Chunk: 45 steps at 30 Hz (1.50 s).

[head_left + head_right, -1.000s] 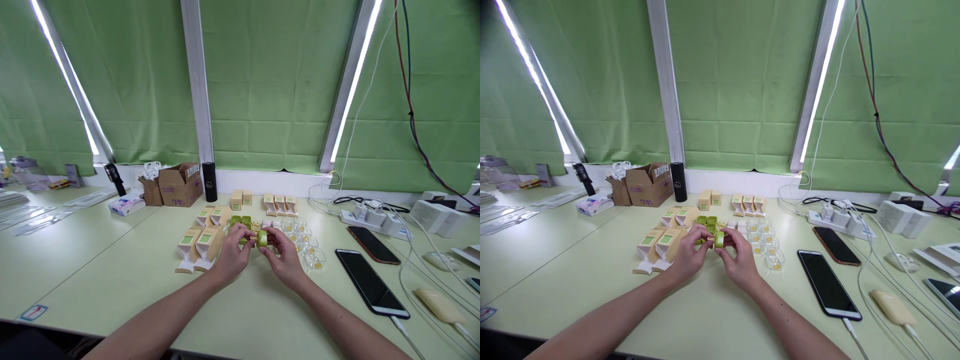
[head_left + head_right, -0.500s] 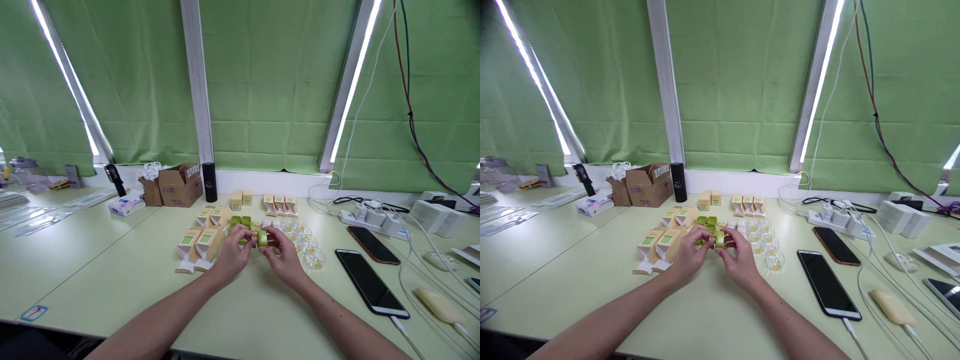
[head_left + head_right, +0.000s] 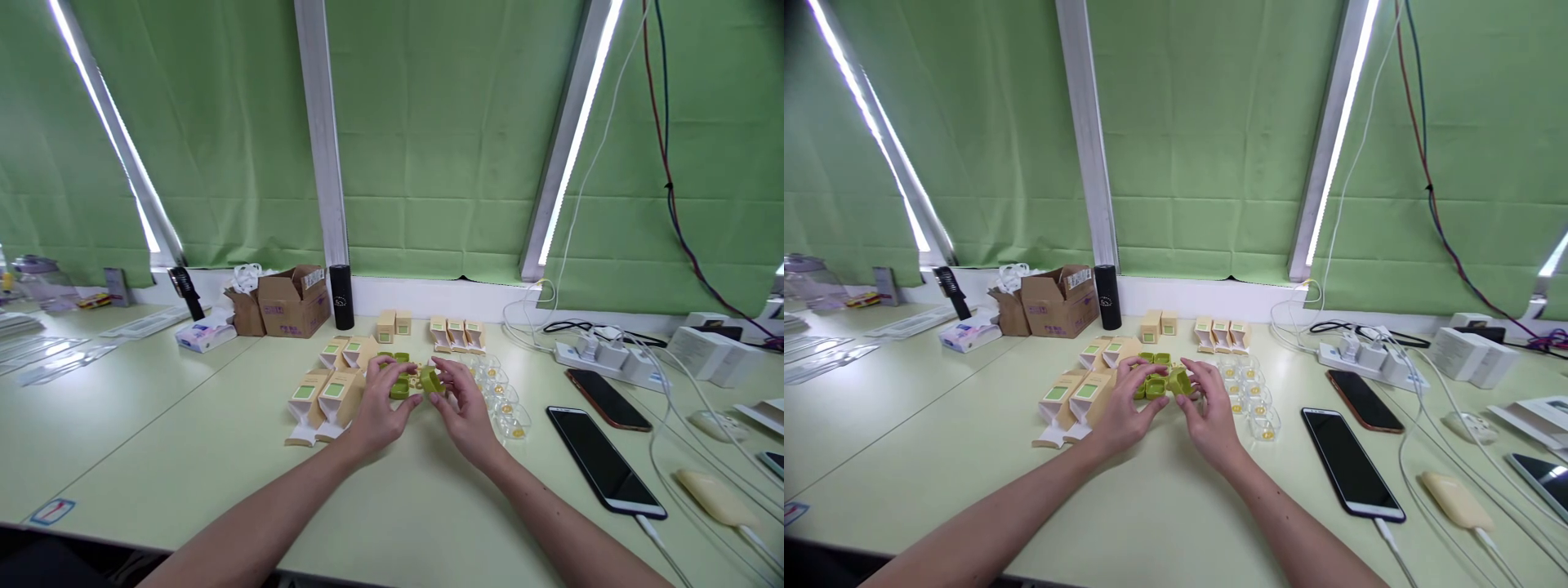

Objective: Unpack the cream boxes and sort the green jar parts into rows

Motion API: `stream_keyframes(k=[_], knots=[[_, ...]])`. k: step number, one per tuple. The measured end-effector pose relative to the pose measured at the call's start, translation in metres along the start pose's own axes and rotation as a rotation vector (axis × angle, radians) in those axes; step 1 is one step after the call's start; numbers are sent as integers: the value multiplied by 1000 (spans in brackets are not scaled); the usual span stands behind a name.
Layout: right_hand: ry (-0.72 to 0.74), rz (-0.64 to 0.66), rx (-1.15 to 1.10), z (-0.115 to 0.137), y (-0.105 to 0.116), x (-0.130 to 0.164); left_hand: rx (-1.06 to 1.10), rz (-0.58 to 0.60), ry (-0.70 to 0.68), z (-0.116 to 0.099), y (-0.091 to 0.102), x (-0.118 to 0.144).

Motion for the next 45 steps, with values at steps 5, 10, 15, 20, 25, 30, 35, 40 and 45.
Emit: stream_keyframes(k=[5, 10, 15, 20, 25, 30, 35, 40, 45], knots=[[103, 31, 148, 7, -1, 1, -11, 27, -29, -1, -3, -1], [243, 98, 266, 18, -4, 1, -8, 60, -62, 0, -7, -1], [339, 138, 326, 25, -5, 2, -9, 67, -65, 0, -9, -2], [378, 137, 327, 29, -5, 2, -32, 60, -81, -3, -8, -1], [396, 121, 317, 33, -4, 2, -77, 29, -121, -7, -5, 1], [425, 81, 361, 34, -2, 1, -143, -7, -201, -12, -7, 6], [481, 55, 504, 39, 0, 0, -175, -39, -280, -18, -9, 11], [483, 44, 584, 45, 1, -1, -199, -45, -305, -21, -9, 14], [474, 39, 602, 43, 0, 0, -224, -37, -325, -22, -10, 16]])
Point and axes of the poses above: each hand's wrist, its own x-axis away from the middle knuckle, its own y-axis out of the back of the hand, z = x × y, the point moved 8 cm from there along -x, towards the middle knuckle, and after that the axes turned 13 degrees about y, right-handed, at the moved point
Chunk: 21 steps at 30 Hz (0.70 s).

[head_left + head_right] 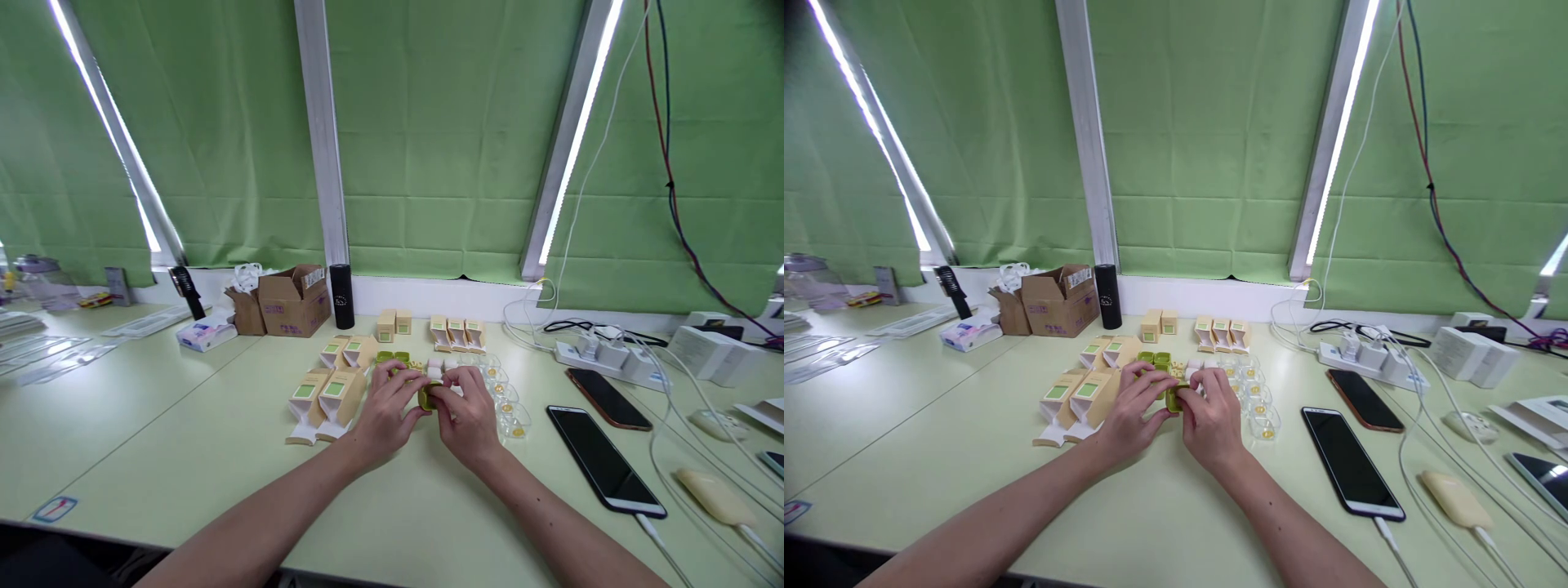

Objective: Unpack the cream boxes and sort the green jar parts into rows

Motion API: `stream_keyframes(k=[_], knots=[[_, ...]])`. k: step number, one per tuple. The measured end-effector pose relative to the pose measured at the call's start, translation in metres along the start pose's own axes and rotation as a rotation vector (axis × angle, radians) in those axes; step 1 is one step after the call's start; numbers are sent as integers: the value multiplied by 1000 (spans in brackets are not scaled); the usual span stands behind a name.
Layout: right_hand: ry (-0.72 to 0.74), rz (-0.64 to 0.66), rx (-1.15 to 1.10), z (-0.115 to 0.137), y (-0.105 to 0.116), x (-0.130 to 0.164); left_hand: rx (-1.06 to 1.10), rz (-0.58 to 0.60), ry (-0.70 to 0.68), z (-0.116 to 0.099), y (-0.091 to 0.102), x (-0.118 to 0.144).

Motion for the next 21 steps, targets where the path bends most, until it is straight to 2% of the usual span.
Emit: stream_keyframes(k=[21], knots=[[12, 36, 10, 3, -4, -3, -85, -29, 14, -2, 4, -3]])
Point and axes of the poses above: each hand's wrist, its own x-axis away from the middle knuckle, its own y-axis out of the back of the hand, z = x × y, the point moved 8 cm from there along -x, towards the middle knuckle, and after that the axes turned 13 degrees about y, right-handed, at the moved point
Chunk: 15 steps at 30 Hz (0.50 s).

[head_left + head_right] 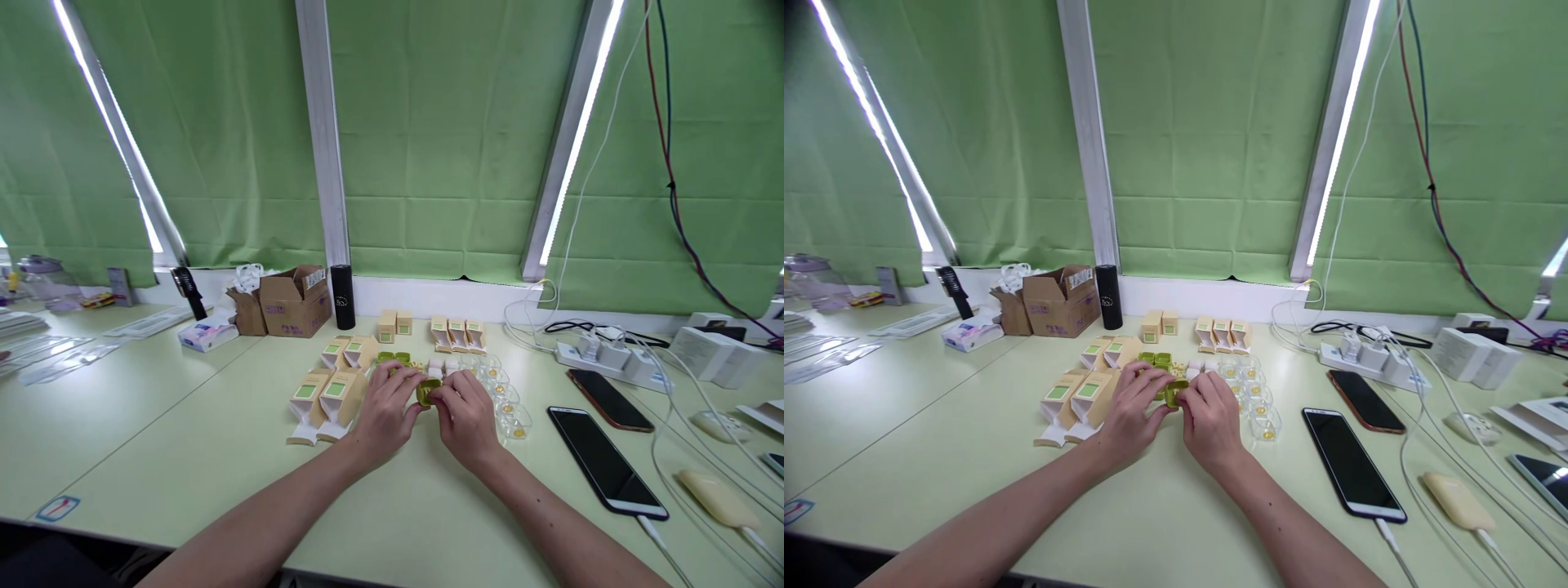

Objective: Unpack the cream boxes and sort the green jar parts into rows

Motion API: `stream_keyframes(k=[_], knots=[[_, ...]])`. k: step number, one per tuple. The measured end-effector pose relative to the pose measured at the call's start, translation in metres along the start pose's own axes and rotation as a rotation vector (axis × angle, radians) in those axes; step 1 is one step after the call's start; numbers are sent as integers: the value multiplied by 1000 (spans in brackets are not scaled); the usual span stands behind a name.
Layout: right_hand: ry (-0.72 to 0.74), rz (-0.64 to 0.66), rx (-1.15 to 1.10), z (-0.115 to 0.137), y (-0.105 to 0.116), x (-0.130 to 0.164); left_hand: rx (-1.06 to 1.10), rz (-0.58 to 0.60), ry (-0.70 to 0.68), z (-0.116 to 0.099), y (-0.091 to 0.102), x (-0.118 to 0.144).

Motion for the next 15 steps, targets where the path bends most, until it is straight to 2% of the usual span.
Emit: stream_keyframes(k=[15], knots=[[24, -3, -1, 3, 0, 0, -19, -2, 20, 5, -2, 0]])
Point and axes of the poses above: each hand's wrist, its own x-axis away from the middle knuckle, its own y-axis out of the back of the hand, z = x × y, the point moved 8 cm from there along -x, towards the middle knuckle, and after that the axes turned 13 degrees about y, right-handed, at the moved point
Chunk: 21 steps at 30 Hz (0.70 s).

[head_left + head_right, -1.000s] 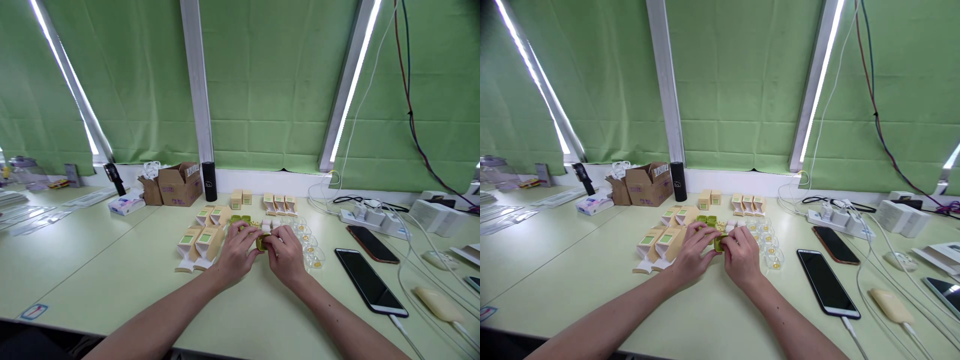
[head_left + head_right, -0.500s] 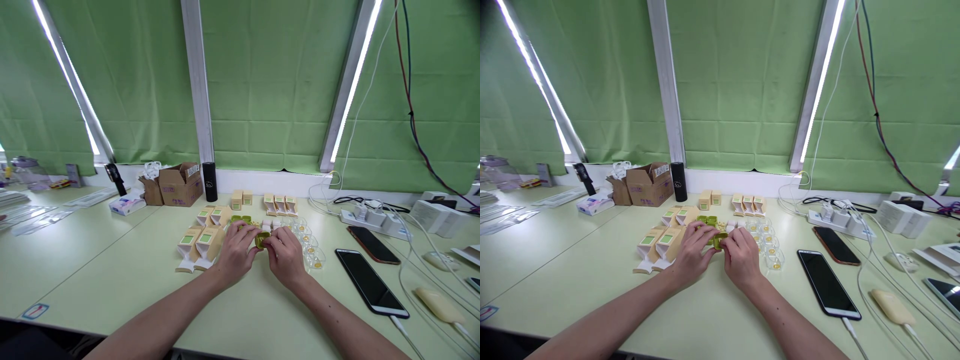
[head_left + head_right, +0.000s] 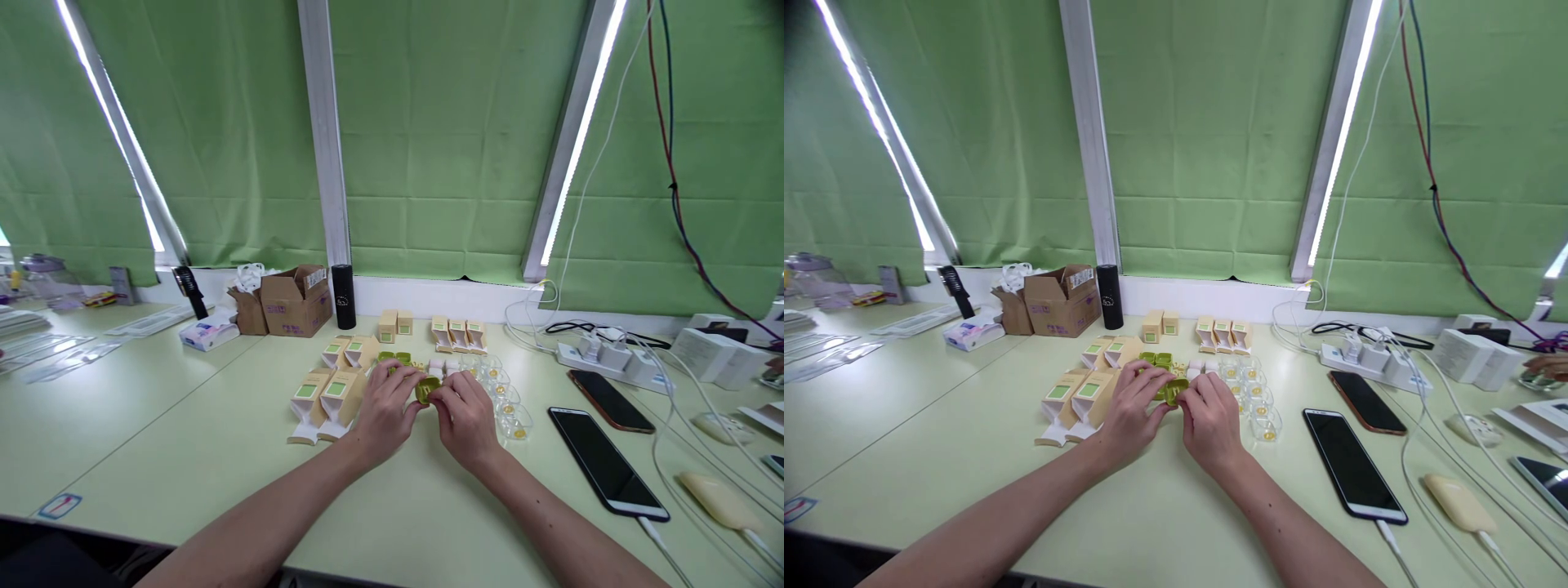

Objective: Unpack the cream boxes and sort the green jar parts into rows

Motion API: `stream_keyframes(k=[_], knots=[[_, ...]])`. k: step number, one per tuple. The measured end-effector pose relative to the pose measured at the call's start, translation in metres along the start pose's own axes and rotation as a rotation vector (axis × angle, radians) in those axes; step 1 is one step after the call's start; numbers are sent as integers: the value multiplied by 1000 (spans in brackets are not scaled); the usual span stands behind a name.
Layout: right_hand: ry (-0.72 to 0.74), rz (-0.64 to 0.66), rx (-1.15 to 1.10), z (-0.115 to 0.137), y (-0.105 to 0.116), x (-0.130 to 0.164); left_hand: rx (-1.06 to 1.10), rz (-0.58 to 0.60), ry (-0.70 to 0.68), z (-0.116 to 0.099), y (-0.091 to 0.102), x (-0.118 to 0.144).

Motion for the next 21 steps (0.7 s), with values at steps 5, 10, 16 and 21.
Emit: stream_keyframes(k=[5, 10, 16, 21], knots=[[-1, 3, -10, 4, 0, -1, 5, -21, 81, 17, 1, -4], [-46, 10, -27, -2, 0, 2, 27, -97, 221, 41, 8, -9], [-91, 142, 43, -16, -17, 9, 61, -146, 338, 56, 12, -10], [-64, 311, 165, -18, -42, 12, 63, -150, 339, 55, 12, -10]])
Point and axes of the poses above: each hand's wrist, its own x-axis away from the middle knuckle, its own y-axis out of the back of the hand, z = x × y, the point moved 8 cm from there along -x, towards the middle knuckle, and after that the axes turned 13 degrees about y, right-handed, at the moved point
